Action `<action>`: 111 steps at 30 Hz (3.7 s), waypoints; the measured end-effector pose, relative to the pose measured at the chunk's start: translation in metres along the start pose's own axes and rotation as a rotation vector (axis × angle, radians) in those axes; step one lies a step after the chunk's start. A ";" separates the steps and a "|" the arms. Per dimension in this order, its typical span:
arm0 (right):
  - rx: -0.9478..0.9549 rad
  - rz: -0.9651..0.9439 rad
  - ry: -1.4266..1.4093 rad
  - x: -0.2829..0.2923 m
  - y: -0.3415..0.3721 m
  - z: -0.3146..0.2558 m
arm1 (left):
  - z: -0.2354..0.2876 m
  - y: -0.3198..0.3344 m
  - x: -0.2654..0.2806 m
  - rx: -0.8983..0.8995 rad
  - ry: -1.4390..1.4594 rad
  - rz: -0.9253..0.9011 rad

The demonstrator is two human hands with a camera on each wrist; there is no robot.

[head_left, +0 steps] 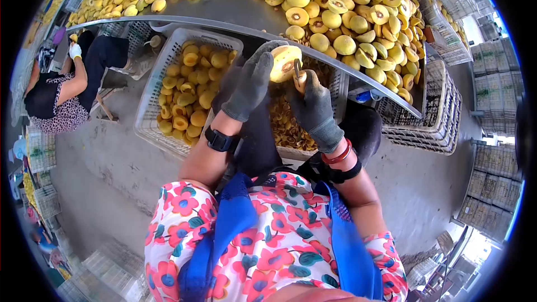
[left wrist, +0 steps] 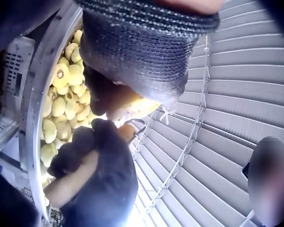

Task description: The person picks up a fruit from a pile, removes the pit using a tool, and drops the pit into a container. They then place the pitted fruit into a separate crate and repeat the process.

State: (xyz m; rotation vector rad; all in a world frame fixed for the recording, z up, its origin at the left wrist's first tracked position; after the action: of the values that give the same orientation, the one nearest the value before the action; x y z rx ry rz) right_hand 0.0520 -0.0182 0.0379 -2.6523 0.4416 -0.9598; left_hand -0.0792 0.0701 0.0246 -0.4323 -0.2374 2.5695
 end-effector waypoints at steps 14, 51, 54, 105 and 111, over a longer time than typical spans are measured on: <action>0.006 -0.086 -0.150 0.005 0.014 0.001 | 0.004 0.007 -0.028 -0.242 -0.179 0.092; -0.575 -0.623 -0.899 0.026 0.025 -0.014 | -0.011 0.016 -0.021 -0.216 -0.062 -0.026; -0.667 -0.722 -0.998 0.031 0.029 -0.010 | -0.009 0.013 -0.016 -0.146 -0.090 -0.211; -0.506 -0.150 -0.137 -0.008 0.091 0.098 | -0.149 -0.202 0.056 0.169 -1.110 -0.100; -0.565 -0.095 -0.344 0.012 0.065 0.061 | -0.063 -0.127 0.015 0.325 -0.132 -0.007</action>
State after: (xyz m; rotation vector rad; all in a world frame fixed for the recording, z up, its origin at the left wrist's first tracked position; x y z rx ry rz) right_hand 0.0883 -0.0720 -0.0235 -3.2857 0.5748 -0.4167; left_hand -0.0108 0.1911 -0.0068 -0.1407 0.1318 2.5686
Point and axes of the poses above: each hand's wrist, its own y-axis away from the middle knuckle, its own x-axis out of the back of the hand, z = x × y, the point moved 1 cm from there along -y, towards the middle knuckle, and after that the axes turned 1 degree about y, right-handed, at the moved point
